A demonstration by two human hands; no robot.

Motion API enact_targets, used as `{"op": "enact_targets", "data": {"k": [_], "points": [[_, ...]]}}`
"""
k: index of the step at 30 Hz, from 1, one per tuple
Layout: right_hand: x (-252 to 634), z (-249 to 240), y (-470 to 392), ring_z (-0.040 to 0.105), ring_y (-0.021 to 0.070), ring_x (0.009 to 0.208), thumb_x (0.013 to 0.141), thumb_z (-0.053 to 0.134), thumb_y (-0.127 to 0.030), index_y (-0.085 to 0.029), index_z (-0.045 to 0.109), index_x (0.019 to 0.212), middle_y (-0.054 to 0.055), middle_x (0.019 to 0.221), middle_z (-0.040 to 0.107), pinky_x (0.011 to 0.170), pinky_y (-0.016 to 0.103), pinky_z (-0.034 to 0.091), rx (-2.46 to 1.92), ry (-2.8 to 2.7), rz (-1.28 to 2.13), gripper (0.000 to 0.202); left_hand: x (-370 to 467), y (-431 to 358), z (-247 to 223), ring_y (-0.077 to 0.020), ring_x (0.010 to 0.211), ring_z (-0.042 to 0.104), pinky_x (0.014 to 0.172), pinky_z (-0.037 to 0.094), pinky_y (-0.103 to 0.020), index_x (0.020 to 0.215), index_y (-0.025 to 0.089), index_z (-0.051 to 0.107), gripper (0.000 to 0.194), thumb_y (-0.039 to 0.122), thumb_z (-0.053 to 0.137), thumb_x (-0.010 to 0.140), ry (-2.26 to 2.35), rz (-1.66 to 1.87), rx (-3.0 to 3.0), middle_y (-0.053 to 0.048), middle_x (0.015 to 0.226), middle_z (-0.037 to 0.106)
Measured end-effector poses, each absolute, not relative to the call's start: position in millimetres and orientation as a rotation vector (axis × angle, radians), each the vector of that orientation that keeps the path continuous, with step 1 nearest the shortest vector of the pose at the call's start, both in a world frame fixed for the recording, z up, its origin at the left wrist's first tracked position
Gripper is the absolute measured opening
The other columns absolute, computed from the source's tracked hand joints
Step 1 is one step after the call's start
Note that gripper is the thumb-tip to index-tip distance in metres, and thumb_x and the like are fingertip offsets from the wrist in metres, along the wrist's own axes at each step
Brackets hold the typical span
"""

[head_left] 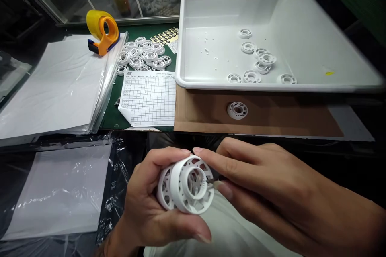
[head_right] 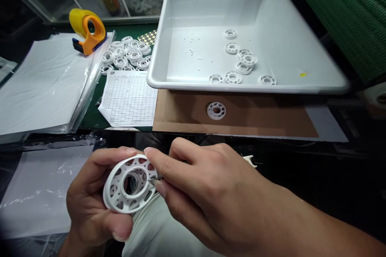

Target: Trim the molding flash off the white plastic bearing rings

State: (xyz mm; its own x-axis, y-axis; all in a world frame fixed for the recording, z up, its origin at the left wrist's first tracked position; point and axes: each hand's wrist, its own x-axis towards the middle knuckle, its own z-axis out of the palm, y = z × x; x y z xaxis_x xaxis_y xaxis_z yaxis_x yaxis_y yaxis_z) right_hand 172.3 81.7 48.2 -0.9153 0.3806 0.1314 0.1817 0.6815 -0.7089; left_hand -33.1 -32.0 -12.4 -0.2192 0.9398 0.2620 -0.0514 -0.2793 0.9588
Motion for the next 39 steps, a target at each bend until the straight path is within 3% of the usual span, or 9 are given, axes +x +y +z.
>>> {"op": "enact_targets", "data": {"k": [4,8,10,14,22,25,28,32,39], "points": [[176,50,89,0.063,0.0130,0.078,0.119,0.045,-0.028,-0.026,0.062,0.133,-0.002,0.097,0.064,0.062,0.027,0.043,-0.471,-2.578,1.164,0.022,-38,-31,-14,-0.0114,0.076,0.072,0.070,0.059,-0.015,0.124,0.026,0.079,0.059,0.051,0.095,0.073,0.984,1.467,0.949,-0.003,0.094,0.081],[177,49,95,0.069,0.0128,0.080,0.114,0.053,-0.023,-0.020,0.070,0.121,-0.001,0.100,0.073,0.066,0.026,0.047,-0.500,-2.526,1.258,0.018,-42,-30,-18,-0.0103,0.074,0.067,0.068,0.054,-0.014,0.120,0.024,0.083,0.068,0.039,0.108,0.058,0.761,1.207,0.565,-0.002,0.094,0.081],[177,48,97,0.067,0.0113,0.073,0.112,0.056,-0.022,-0.019,0.071,0.114,-0.002,0.093,0.073,0.063,0.025,0.046,-0.523,-2.516,1.312,0.016,-42,-30,-19,-0.0119,0.076,0.066,0.069,0.054,-0.017,0.124,0.022,0.082,0.066,0.036,0.105,0.064,0.711,1.167,0.532,-0.005,0.096,0.080],[177,50,100,0.066,0.0113,0.066,0.112,0.058,-0.025,-0.021,0.071,0.117,-0.003,0.087,0.072,0.059,0.025,0.045,-0.522,-2.535,1.310,0.014,-44,-29,-17,-0.0119,0.072,0.063,0.067,0.050,-0.018,0.123,0.019,0.083,0.060,0.036,0.102,0.069,0.636,1.087,0.511,-0.006,0.093,0.078],[175,59,109,0.076,0.0168,0.103,0.113,0.060,-0.021,-0.023,0.071,0.131,0.004,0.127,0.076,0.076,0.020,0.058,-0.283,-2.606,1.518,0.021,-50,-16,-17,-0.0145,0.072,0.056,0.064,0.044,-0.024,0.118,0.015,0.085,0.061,0.060,0.091,0.078,0.604,0.973,0.699,-0.007,0.088,0.069],[176,59,112,0.075,0.0163,0.108,0.113,0.060,-0.020,-0.026,0.069,0.139,0.001,0.129,0.075,0.083,0.020,0.058,-0.243,-2.578,1.596,0.028,-51,-15,-15,-0.0139,0.070,0.053,0.063,0.043,-0.025,0.121,0.014,0.084,0.065,0.067,0.083,0.083,0.618,0.960,0.774,-0.006,0.083,0.066],[177,58,112,0.074,0.0140,0.103,0.113,0.059,-0.017,-0.028,0.063,0.150,-0.001,0.123,0.076,0.085,0.020,0.057,-0.223,-2.568,1.624,0.039,-51,-13,-14,-0.0126,0.068,0.051,0.061,0.042,-0.024,0.121,0.014,0.084,0.060,0.061,0.087,0.082,0.580,0.952,0.794,-0.004,0.081,0.064],[177,57,110,0.073,0.0132,0.102,0.113,0.059,-0.016,-0.031,0.060,0.154,-0.002,0.121,0.076,0.085,0.021,0.056,-0.249,-2.590,1.604,0.043,-52,-12,-16,-0.0136,0.069,0.053,0.060,0.042,-0.025,0.120,0.014,0.083,0.060,0.063,0.082,0.086,0.557,0.961,0.816,-0.006,0.085,0.065],[177,60,110,0.075,0.0166,0.108,0.113,0.060,-0.018,-0.031,0.063,0.152,0.001,0.129,0.075,0.087,0.022,0.058,-0.261,-2.616,1.552,0.041,-53,-16,-14,-0.0146,0.069,0.055,0.061,0.044,-0.027,0.116,0.014,0.084,0.066,0.069,0.084,0.079,0.679,0.915,0.807,-0.006,0.083,0.067]]}}
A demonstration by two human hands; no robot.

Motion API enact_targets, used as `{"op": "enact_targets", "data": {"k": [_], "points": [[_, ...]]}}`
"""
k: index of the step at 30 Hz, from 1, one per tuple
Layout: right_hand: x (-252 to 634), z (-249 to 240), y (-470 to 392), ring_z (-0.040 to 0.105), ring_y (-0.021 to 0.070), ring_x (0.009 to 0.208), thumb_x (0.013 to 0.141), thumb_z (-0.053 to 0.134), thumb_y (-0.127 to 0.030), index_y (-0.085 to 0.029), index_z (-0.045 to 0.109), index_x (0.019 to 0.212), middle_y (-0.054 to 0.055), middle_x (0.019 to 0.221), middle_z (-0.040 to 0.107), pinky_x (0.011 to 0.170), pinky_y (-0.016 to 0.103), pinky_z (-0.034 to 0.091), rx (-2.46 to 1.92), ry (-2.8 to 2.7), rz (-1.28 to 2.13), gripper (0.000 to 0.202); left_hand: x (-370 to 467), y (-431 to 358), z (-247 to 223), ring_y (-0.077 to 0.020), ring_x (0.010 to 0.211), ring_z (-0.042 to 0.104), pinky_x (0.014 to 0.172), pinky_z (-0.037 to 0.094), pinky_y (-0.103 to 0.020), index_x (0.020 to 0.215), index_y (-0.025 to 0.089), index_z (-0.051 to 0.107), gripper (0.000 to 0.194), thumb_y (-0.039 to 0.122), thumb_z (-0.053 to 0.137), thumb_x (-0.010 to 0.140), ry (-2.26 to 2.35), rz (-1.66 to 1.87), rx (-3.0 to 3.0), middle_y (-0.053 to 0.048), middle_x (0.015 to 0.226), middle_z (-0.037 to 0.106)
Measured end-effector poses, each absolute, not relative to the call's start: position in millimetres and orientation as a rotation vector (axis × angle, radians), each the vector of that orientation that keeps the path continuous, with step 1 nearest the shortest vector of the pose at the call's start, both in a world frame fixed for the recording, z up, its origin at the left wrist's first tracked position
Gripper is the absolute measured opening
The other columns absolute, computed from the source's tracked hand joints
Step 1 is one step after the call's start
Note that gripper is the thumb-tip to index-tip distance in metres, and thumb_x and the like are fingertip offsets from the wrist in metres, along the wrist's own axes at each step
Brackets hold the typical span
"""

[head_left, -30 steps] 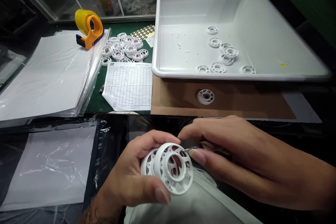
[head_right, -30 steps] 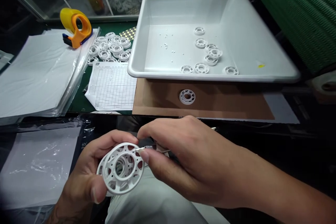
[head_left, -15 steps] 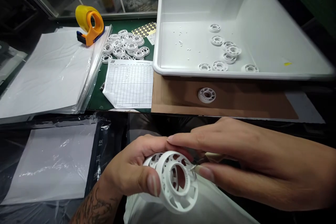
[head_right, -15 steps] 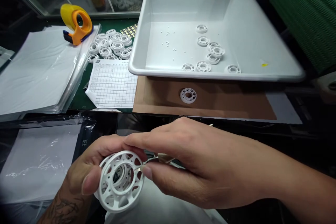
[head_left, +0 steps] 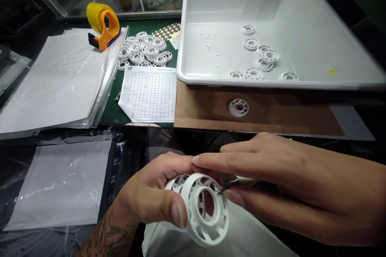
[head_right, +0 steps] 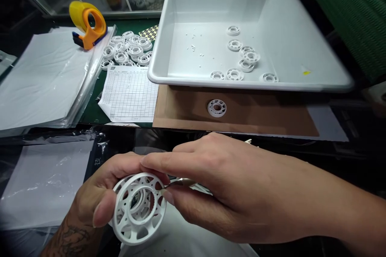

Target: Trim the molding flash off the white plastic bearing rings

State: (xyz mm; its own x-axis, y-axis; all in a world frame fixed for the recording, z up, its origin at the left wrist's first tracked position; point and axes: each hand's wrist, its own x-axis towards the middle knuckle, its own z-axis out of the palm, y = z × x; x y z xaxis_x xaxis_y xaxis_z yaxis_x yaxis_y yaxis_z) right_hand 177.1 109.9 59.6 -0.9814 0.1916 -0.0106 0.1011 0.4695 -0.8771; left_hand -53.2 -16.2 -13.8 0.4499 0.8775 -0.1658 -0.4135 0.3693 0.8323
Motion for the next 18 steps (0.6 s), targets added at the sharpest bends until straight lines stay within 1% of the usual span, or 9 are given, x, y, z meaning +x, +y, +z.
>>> {"op": "enact_targets", "data": {"k": [3,6,9,11,13,15,18], "points": [[176.3,60.7,109.8,0.075,0.0160,0.106,0.112,0.060,-0.016,-0.030,0.064,0.150,0.001,0.129,0.075,0.085,0.022,0.058,-0.249,-2.602,1.575,0.041,-52.7,-14.0,-12.3,-0.0144,0.066,0.053,0.058,0.042,-0.026,0.116,0.014,0.085,0.064,0.066,0.086,0.080,0.647,0.943,0.808,-0.006,0.081,0.066],[176.4,60.2,109.0,0.074,0.0146,0.100,0.110,0.061,-0.014,-0.029,0.062,0.153,0.001,0.122,0.076,0.083,0.022,0.057,-0.235,-2.582,1.622,0.045,-53.5,-12.0,-12.3,-0.0153,0.065,0.055,0.056,0.043,-0.026,0.115,0.012,0.085,0.066,0.070,0.081,0.082,0.640,0.916,0.843,-0.007,0.079,0.067],[177.9,57.9,108.1,0.070,0.0118,0.089,0.108,0.064,-0.011,-0.030,0.057,0.158,-0.001,0.111,0.075,0.076,0.021,0.052,-0.221,-2.584,1.606,0.054,-55.0,-12.6,-12.5,-0.0141,0.063,0.054,0.056,0.043,-0.026,0.112,0.012,0.084,0.069,0.074,0.079,0.081,0.646,0.880,0.845,-0.005,0.075,0.065],[179.5,56.4,107.6,0.065,0.0102,0.080,0.107,0.064,-0.009,-0.032,0.054,0.160,-0.003,0.102,0.071,0.070,0.021,0.047,-0.200,-2.615,1.561,0.059,-55.1,-13.1,-12.0,-0.0150,0.064,0.056,0.058,0.045,-0.027,0.111,0.012,0.083,0.071,0.075,0.078,0.080,0.654,0.829,0.843,-0.005,0.077,0.065],[181.4,55.4,106.9,0.059,0.0100,0.074,0.107,0.063,-0.011,-0.033,0.053,0.161,-0.004,0.096,0.066,0.065,0.022,0.042,-0.189,-2.665,1.514,0.059,-54.4,-12.8,-11.5,-0.0165,0.066,0.058,0.059,0.046,-0.028,0.105,0.012,0.083,0.068,0.076,0.077,0.081,0.658,0.824,0.842,-0.006,0.078,0.066],[182.9,54.7,105.7,0.056,0.0107,0.070,0.110,0.061,-0.015,-0.033,0.053,0.161,-0.004,0.092,0.063,0.062,0.024,0.039,-0.186,-2.709,1.451,0.054,-53.4,-12.3,-12.3,-0.0170,0.065,0.059,0.058,0.045,-0.028,0.098,0.011,0.084,0.066,0.075,0.078,0.082,0.643,0.860,0.853,-0.007,0.076,0.066],[183.6,53.2,102.8,0.055,0.0125,0.071,0.116,0.054,-0.023,-0.032,0.048,0.164,-0.002,0.093,0.063,0.061,0.027,0.037,-0.192,-2.764,1.314,0.049,-52.8,-12.7,-16.6,-0.0181,0.065,0.061,0.057,0.046,-0.028,0.099,0.009,0.083,0.071,0.078,0.076,0.081,0.651,0.867,0.861,-0.009,0.077,0.068]]}}
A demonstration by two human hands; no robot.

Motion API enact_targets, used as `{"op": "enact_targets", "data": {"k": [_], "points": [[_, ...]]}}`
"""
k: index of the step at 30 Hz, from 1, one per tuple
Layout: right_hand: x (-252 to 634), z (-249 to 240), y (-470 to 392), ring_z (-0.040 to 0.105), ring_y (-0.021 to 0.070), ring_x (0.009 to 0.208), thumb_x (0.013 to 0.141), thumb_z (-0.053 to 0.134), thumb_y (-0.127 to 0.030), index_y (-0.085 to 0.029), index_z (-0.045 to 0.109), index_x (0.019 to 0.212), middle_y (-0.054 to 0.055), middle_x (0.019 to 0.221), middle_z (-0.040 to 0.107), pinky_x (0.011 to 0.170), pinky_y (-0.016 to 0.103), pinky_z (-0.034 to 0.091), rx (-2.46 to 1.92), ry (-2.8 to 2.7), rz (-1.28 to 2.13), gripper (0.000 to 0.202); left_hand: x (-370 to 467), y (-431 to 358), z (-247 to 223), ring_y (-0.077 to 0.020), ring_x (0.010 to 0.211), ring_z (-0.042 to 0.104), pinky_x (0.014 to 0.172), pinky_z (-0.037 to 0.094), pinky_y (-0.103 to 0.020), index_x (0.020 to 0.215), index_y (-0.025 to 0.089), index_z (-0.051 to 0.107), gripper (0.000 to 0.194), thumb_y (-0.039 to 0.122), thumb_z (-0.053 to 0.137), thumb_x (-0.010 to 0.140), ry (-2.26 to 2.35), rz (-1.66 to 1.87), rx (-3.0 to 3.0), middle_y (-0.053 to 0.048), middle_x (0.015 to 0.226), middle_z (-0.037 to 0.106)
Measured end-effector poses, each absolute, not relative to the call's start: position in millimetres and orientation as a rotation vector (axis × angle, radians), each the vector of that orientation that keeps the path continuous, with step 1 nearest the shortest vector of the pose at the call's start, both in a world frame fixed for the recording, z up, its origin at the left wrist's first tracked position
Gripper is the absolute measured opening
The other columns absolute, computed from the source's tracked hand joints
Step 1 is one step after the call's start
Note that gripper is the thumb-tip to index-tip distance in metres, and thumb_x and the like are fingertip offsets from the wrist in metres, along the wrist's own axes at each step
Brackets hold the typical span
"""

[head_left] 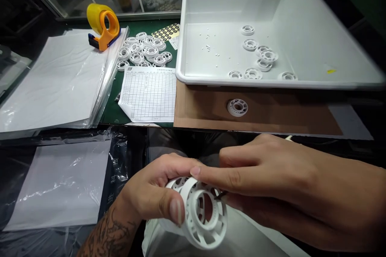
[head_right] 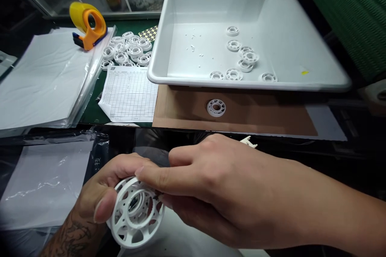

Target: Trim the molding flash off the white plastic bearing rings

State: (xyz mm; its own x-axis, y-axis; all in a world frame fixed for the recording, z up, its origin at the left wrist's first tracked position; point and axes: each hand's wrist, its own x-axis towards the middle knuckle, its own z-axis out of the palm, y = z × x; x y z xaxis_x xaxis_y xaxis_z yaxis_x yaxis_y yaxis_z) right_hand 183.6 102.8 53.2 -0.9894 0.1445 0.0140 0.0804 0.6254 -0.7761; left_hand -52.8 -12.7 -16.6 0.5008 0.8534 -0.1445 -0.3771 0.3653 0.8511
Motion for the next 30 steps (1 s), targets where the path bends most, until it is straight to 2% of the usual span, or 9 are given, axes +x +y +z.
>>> {"op": "enact_targets", "data": {"k": [3,8,12,15,18,21,25,28,30], "points": [[183,50,99,0.052,0.0136,0.068,0.120,0.046,-0.026,-0.028,0.043,0.166,-0.001,0.090,0.060,0.058,0.029,0.031,-0.196,-2.803,1.149,0.047,-52,-15,-21,-0.0191,0.066,0.063,0.057,0.047,-0.028,0.104,0.008,0.082,0.074,0.078,0.080,0.078,0.641,0.860,0.807,-0.010,0.079,0.069],[185,47,94,0.045,0.0152,0.064,0.120,0.038,-0.023,-0.021,0.046,0.162,0.000,0.087,0.057,0.057,0.033,0.024,-0.154,-2.821,0.976,0.043,-46,-18,-21,-0.0138,0.060,0.053,0.055,0.042,-0.025,0.096,0.008,0.083,0.060,0.064,0.089,0.075,0.615,0.927,0.699,-0.007,0.073,0.065],[185,47,97,0.050,0.0140,0.067,0.120,0.043,-0.026,-0.025,0.042,0.166,-0.002,0.089,0.059,0.059,0.030,0.031,-0.174,-2.802,1.104,0.046,-46,-17,-21,-0.0131,0.060,0.053,0.055,0.040,-0.024,0.093,0.008,0.079,0.065,0.069,0.091,0.072,0.621,0.913,0.667,-0.006,0.073,0.064],[183,49,102,0.056,0.0128,0.072,0.116,0.049,-0.020,-0.028,0.047,0.163,-0.002,0.094,0.064,0.062,0.027,0.038,-0.156,-2.731,1.338,0.048,-48,-17,-23,-0.0123,0.063,0.052,0.057,0.041,-0.023,0.091,0.009,0.078,0.066,0.071,0.090,0.071,0.621,0.899,0.664,-0.005,0.075,0.065],[182,50,104,0.061,0.0117,0.077,0.115,0.052,-0.017,-0.030,0.053,0.159,-0.001,0.101,0.068,0.065,0.025,0.042,-0.173,-2.649,1.486,0.046,-49,-19,-24,-0.0118,0.065,0.052,0.060,0.042,-0.023,0.098,0.010,0.079,0.069,0.074,0.088,0.071,0.635,0.901,0.646,-0.004,0.077,0.065],[183,51,104,0.061,0.0115,0.074,0.117,0.050,-0.018,-0.029,0.058,0.155,-0.001,0.097,0.068,0.065,0.025,0.042,-0.226,-2.608,1.437,0.040,-49,-22,-24,-0.0111,0.065,0.054,0.060,0.043,-0.022,0.105,0.012,0.082,0.072,0.074,0.089,0.069,0.655,0.934,0.609,-0.004,0.080,0.069],[186,49,99,0.059,0.0130,0.068,0.119,0.050,-0.032,-0.026,0.061,0.146,-0.001,0.088,0.063,0.061,0.028,0.040,-0.175,-2.652,1.295,0.030,-46,-25,-22,-0.0133,0.066,0.063,0.061,0.049,-0.022,0.109,0.013,0.083,0.070,0.070,0.092,0.069,0.635,0.970,0.516,-0.007,0.083,0.075],[188,45,96,0.057,0.0132,0.065,0.122,0.042,-0.044,-0.022,0.062,0.143,-0.002,0.082,0.062,0.060,0.031,0.038,-0.078,-2.657,1.193,0.036,-44,-26,-21,-0.0140,0.068,0.065,0.063,0.052,-0.021,0.111,0.012,0.083,0.071,0.071,0.090,0.072,0.622,0.996,0.508,-0.008,0.082,0.075],[190,44,95,0.059,0.0129,0.064,0.123,0.034,-0.048,-0.021,0.064,0.138,-0.001,0.081,0.063,0.060,0.031,0.042,-0.075,-2.665,1.077,0.043,-43,-25,-21,-0.0141,0.068,0.064,0.061,0.051,-0.020,0.111,0.012,0.084,0.071,0.071,0.090,0.072,0.632,0.998,0.528,-0.008,0.081,0.074]]}}
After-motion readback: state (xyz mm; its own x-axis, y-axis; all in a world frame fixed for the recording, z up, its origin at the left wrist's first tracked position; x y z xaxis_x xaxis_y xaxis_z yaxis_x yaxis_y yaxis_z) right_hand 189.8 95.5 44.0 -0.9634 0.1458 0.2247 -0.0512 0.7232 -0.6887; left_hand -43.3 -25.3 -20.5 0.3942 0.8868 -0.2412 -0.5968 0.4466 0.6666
